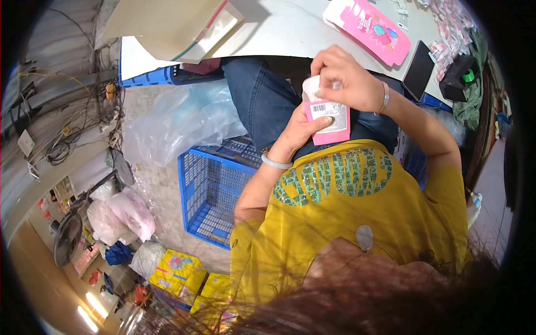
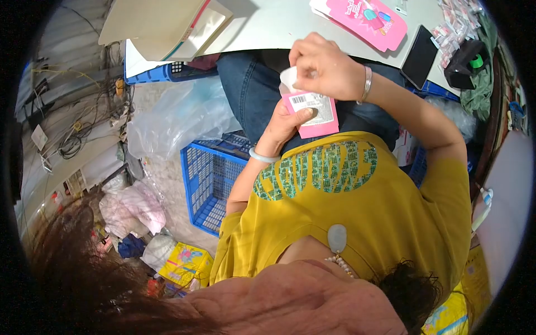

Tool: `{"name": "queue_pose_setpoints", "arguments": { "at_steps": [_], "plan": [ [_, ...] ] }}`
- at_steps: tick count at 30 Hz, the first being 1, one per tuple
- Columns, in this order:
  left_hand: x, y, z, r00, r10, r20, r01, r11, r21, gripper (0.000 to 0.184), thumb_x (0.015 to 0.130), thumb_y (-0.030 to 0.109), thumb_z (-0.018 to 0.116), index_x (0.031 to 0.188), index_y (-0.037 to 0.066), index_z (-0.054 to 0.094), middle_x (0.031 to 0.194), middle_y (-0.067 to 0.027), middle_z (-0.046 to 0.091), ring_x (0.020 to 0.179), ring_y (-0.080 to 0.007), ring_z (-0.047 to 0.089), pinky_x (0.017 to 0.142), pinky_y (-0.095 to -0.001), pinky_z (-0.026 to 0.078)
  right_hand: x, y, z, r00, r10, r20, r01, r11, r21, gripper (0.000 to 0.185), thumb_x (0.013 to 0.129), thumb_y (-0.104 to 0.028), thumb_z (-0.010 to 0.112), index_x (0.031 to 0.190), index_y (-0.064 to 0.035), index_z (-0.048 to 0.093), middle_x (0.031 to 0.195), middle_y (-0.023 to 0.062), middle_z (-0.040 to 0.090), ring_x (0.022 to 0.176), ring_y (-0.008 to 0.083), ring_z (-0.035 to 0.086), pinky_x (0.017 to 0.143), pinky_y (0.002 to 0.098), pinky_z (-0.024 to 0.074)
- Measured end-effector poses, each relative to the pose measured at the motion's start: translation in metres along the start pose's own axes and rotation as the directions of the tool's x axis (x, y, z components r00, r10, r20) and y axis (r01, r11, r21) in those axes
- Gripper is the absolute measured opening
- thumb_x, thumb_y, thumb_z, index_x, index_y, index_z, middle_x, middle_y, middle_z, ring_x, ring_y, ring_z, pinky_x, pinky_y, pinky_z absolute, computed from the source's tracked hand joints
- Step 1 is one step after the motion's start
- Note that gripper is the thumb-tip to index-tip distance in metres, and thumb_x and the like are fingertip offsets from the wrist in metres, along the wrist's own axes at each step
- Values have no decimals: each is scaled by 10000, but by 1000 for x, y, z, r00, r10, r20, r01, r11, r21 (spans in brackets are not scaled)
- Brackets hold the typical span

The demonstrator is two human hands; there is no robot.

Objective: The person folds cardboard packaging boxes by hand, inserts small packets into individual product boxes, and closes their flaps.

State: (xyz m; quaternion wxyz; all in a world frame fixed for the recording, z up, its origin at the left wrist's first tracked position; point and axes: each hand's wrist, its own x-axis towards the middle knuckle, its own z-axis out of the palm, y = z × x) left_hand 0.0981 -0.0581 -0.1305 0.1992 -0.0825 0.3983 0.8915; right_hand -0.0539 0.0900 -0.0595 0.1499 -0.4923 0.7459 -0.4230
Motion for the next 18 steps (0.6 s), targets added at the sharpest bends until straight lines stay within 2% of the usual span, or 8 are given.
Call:
{"name": "queue_pose_setpoints", "arguments": {
  "at_steps": [2,3,5,8,11,14,18],
  "plan": [
    [-4,-6,-6,999,25,-24,-25,1000,9,415,889,133,710,1254,1,565,1164,-104,656,1034,-189,642,908,-338,527,-7,-3,4,997,51,50,-52,998,23,144,819,-174,683,749,-55,641,1025,42,595,1030,245,509,870,351,431],
    [-4,-5,-4,998,37,-54,-37,999,-6,402,891,132,709,1245,2,572,1152,-99,658,1024,-183,642,901,-335,528,-7,-1,-2,996,2,89,-1,1000,-20,130,846,-164,658,802,-41,659,1037,57,602,1017,255,527,876,359,438],
    [-7,-3,2,992,56,-110,-61,997,-37,376,894,130,707,1227,4,587,1127,-91,663,1005,-172,640,888,-330,528,-8,2,-10,999,-23,27,22,999,43,120,864,-147,641,847,-29,658,1024,66,605,1002,257,541,877,354,440],
    [-11,7,11,977,117,-176,-97,988,116,469,890,103,707,1307,8,515,1125,-86,655,1011,-170,635,897,-335,525,-7,-6,-25,999,-25,-23,25,1000,17,103,863,-97,642,920,-12,647,994,83,608,977,258,564,865,340,447],
    [-14,2,13,939,282,-200,-235,945,229,659,881,86,716,1426,23,353,1208,-114,597,1071,-183,609,922,-343,516,-20,-6,-22,999,-20,-49,21,999,25,131,823,-89,682,935,-28,650,979,91,605,936,265,569,859,346,446],
    [-18,13,28,902,396,-170,-302,863,406,795,883,46,696,1484,51,176,1316,-161,486,1156,-211,560,967,-355,490,-27,-9,-12,998,-21,-57,19,999,-31,130,823,-98,684,935,-40,651,964,94,606,909,269,571,854,358,442],
    [-20,3,25,836,542,-87,-441,757,481,767,900,4,636,1479,55,135,1378,-199,395,1221,-251,509,1002,-382,461,-34,-5,-8,1000,8,-14,-9,1000,-26,105,821,-92,685,905,-39,648,935,101,596,886,268,573,823,360,445]
  ]
}}
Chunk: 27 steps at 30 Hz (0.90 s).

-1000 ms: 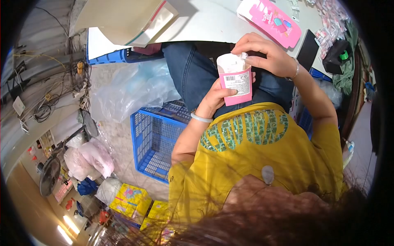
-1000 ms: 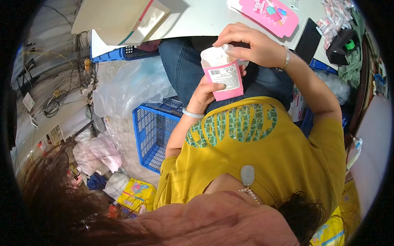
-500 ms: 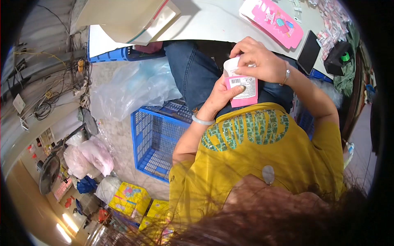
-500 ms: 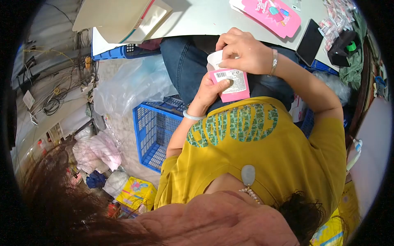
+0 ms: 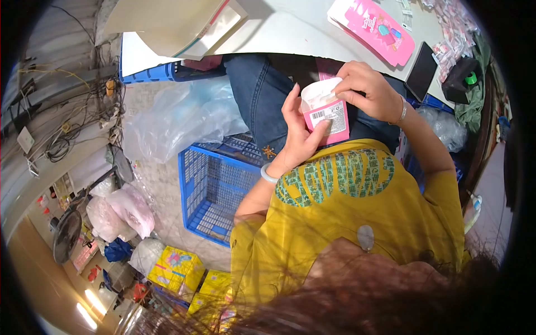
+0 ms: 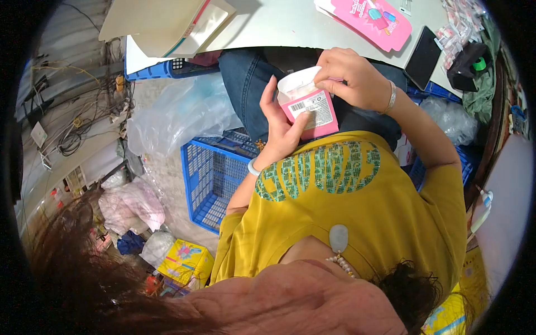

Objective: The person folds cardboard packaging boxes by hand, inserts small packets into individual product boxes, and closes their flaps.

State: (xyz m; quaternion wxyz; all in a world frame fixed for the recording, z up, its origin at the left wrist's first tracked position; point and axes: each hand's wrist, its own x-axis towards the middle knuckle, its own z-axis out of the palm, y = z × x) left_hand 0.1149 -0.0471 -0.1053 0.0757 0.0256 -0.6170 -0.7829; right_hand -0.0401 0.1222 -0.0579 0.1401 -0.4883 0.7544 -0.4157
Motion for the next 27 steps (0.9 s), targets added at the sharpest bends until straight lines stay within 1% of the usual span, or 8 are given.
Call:
{"name": "queue_pose_setpoints", "arguments": {
  "at_steps": [3,6,9,12,18,21,24,27],
  "plan": [
    [-5,-11,-6,983,178,38,-182,976,117,692,915,-30,594,1456,59,171,1363,-215,412,1223,-275,515,997,-395,467,0,2,-4,998,-4,67,-7,987,158,90,821,-79,680,888,-32,642,929,100,594,875,267,574,780,353,457],
    [-10,-13,-10,993,114,25,-116,987,110,631,923,-37,593,1421,52,217,1330,-225,448,1192,-272,549,970,-385,496,3,1,-7,1000,13,20,-15,992,126,81,828,-66,671,895,-26,650,905,95,595,856,260,576,735,340,463],
    [-10,-10,-13,997,80,20,-82,982,168,625,910,-48,617,1401,50,242,1291,-217,487,1158,-265,578,941,-373,523,8,-11,-1,996,87,-27,-75,951,300,71,830,-61,672,887,-20,662,881,94,596,847,244,578,720,331,460],
    [-10,-9,-11,989,145,26,-147,969,196,652,884,-47,660,1391,55,262,1286,-200,492,1119,-251,604,910,-356,542,10,-13,7,986,166,-28,-153,954,259,78,834,-78,677,881,-16,672,833,93,575,827,239,572,710,326,458],
    [-10,-9,-16,984,169,56,-178,937,301,479,845,-1,733,1258,27,492,1032,-145,638,876,-167,668,730,-284,564,12,-8,8,988,116,103,-143,937,320,98,850,-112,669,846,-14,674,818,85,526,786,228,551,710,315,451],
    [-13,-2,-19,999,-24,38,9,931,364,445,855,-3,719,1219,6,463,1072,-153,632,997,-205,664,833,-318,573,8,-1,11,977,103,189,-152,952,266,104,861,-108,658,888,-8,667,883,81,555,828,214,565,739,303,455],
    [-12,3,-19,998,-67,-23,70,955,289,441,852,13,729,1201,3,460,1085,-154,639,981,-205,674,818,-312,577,7,-5,5,998,55,-32,-43,950,310,132,850,-81,671,961,-11,654,950,78,582,890,204,576,777,298,463],
    [-11,2,-22,998,-63,-28,68,962,266,439,850,28,736,1193,7,462,1099,-159,636,987,-208,672,820,-315,576,-10,10,4,980,190,-65,-140,879,455,203,833,-37,686,1028,-16,635,1008,79,593,943,196,577,810,295,465]
  ]
}}
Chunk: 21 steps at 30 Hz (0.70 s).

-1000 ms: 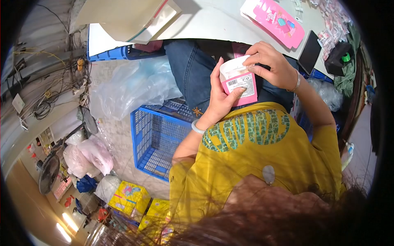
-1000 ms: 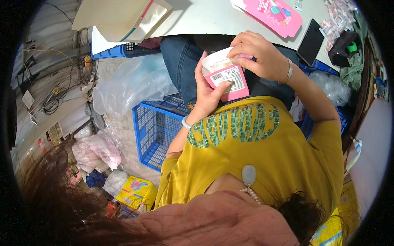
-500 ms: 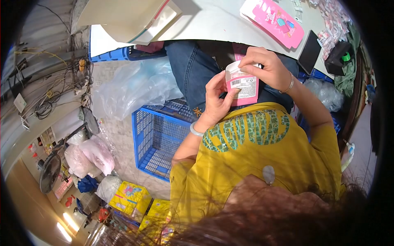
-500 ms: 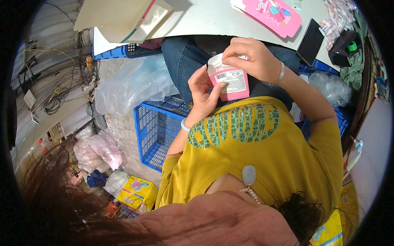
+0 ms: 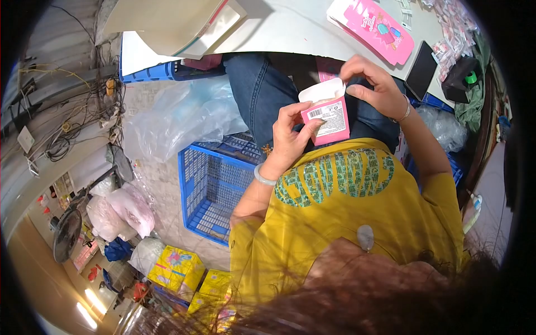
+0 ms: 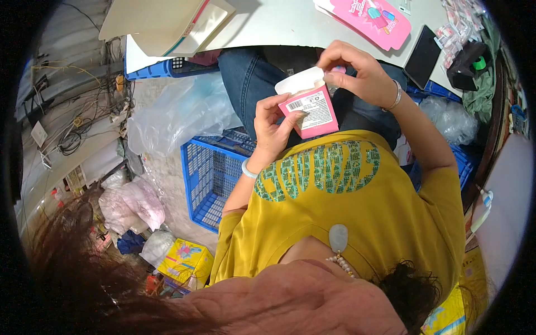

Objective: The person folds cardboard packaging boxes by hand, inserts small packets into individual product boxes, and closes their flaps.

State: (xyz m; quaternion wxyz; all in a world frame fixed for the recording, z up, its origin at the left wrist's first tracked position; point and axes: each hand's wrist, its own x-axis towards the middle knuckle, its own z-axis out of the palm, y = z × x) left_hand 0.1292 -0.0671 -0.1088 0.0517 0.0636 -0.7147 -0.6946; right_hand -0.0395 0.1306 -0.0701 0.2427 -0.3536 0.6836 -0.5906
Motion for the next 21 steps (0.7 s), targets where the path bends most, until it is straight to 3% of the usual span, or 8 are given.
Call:
{"name": "queue_pose_setpoints", "arguments": {
  "at_steps": [3,4,7,10,16,19,21],
  "plan": [
    [1,2,2,1000,18,-10,-18,1000,3,438,853,28,733,1196,7,461,1103,-158,632,975,-209,673,820,-315,576,-5,2,1,991,-130,42,135,982,-135,223,821,-7,699,1034,-28,634,1017,69,591,938,175,571,817,293,466],
    [1,1,3,999,27,-26,-28,999,-17,427,858,30,729,1199,4,474,1076,-151,643,954,-201,679,808,-307,574,-8,3,5,994,-107,12,108,984,-143,220,829,0,694,1040,-18,637,1040,57,587,946,150,562,820,291,466],
    [1,-3,2,997,47,-54,-50,997,-60,402,876,32,708,1217,-7,497,1036,-137,660,926,-184,685,797,-293,566,-15,14,24,987,69,-145,-29,964,265,244,822,-3,702,1057,-6,637,1035,45,574,948,133,552,834,281,454],
    [-1,-3,-2,998,50,-45,-53,996,-65,391,905,29,669,1249,-20,489,1071,-139,648,961,-177,667,826,-294,553,-14,18,20,995,-27,-97,41,988,151,205,857,-10,665,1061,7,654,1016,38,553,951,123,547,853,252,434],
    [2,-5,-6,1000,21,-9,-22,991,-130,423,900,32,678,1277,-21,493,1108,-136,638,985,-167,650,835,-290,545,-4,26,2,987,133,87,-156,913,377,164,940,-28,559,1033,17,686,981,7,562,930,89,539,838,214,421],
    [3,-7,-8,999,13,36,-8,991,-132,438,899,33,680,1287,-15,484,1145,-141,629,1007,-178,644,853,-298,542,4,18,-2,973,196,122,-226,917,330,135,924,-34,593,1019,22,672,944,-1,566,886,83,538,806,220,429],
    [4,-5,-11,996,7,92,4,993,-121,429,920,23,648,1300,-12,452,1208,-167,607,1065,-209,634,892,-320,537,5,17,2,965,236,115,-262,871,416,112,912,-45,621,1000,15,656,927,-4,563,874,78,539,795,224,434]
  ]
}}
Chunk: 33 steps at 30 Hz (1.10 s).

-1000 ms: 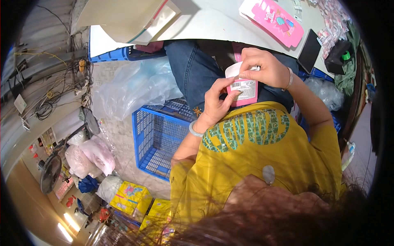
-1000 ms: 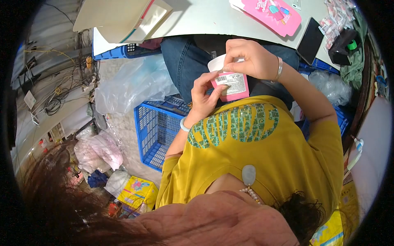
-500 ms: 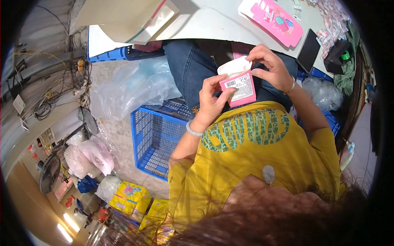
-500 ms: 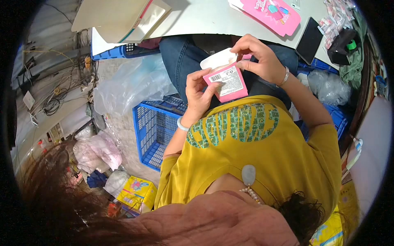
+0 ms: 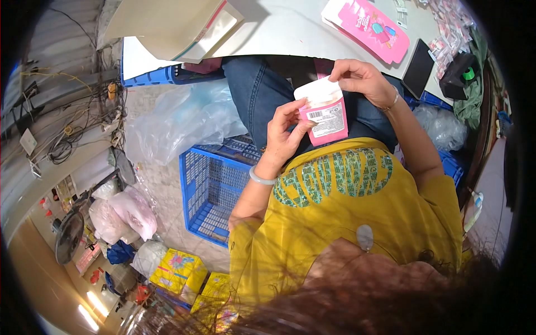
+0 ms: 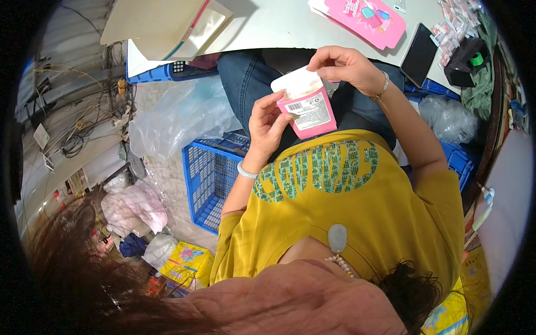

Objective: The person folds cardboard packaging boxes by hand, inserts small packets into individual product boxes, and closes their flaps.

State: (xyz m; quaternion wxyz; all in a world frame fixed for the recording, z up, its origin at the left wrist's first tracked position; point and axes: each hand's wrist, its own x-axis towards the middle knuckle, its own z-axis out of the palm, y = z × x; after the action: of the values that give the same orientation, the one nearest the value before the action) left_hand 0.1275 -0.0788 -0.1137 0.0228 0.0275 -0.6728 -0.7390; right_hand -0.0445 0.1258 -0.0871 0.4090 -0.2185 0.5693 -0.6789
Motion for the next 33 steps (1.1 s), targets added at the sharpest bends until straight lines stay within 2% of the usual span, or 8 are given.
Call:
{"name": "queue_pose_setpoints", "arguments": {
  "at_steps": [4,7,10,18,21,27,30,33],
  "plan": [
    [1,2,1,1000,-12,2,12,1000,13,413,907,11,661,1275,-12,476,1193,-156,609,1045,-202,638,879,-310,537,-1,13,2,1000,-18,23,18,1000,21,107,892,-62,653,976,-4,622,929,25,560,873,111,553,797,237,443],
    [2,0,5,998,10,-69,-10,1000,1,366,892,2,677,1220,-12,517,1112,-113,594,962,-158,626,823,-279,533,-5,9,8,924,-378,60,347,763,-545,88,892,-50,642,966,-9,616,954,63,564,884,163,571,802,262,457],
    [12,-2,8,982,104,-157,-103,995,17,316,869,-10,701,1155,-10,566,1020,-70,553,843,-104,595,731,-239,524,-12,5,29,877,-480,31,407,706,-580,85,882,-29,646,960,-3,622,970,93,559,875,201,572,784,287,469],
    [28,25,15,979,18,-205,-14,1000,23,215,878,-21,672,1089,-14,635,964,-55,525,785,-102,536,713,-217,457,-13,7,35,887,-457,-69,349,761,-547,108,882,-10,655,989,0,653,896,70,559,799,165,562,706,260,464],
    [25,19,-1,979,202,-20,-170,869,464,251,846,26,723,1092,11,673,973,-63,539,742,-111,565,626,-236,508,-15,7,31,900,-435,-15,347,739,-578,99,885,-8,647,983,-1,663,891,67,551,793,165,557,698,261,457],
    [24,25,9,978,162,-128,-121,952,281,176,844,-15,699,1019,-3,694,905,-65,524,792,-120,528,712,-228,439,-17,10,33,921,-386,-57,321,831,-455,143,898,6,621,1038,-6,651,944,55,537,833,147,540,730,252,456],
    [24,21,18,971,-22,-238,-9,992,-130,191,844,-11,698,1035,-6,690,906,-57,521,804,-125,527,728,-235,451,-16,15,40,941,-283,-187,237,943,-235,199,904,11,613,1101,-10,633,976,45,525,854,130,530,751,252,462],
    [27,28,16,977,-10,-212,0,999,-46,204,837,-12,709,1040,-7,688,907,-50,520,814,-125,532,738,-239,461,-17,13,34,959,-255,-121,221,946,-237,231,905,14,613,1134,-13,626,986,43,523,862,128,528,767,268,471]
  ]
}}
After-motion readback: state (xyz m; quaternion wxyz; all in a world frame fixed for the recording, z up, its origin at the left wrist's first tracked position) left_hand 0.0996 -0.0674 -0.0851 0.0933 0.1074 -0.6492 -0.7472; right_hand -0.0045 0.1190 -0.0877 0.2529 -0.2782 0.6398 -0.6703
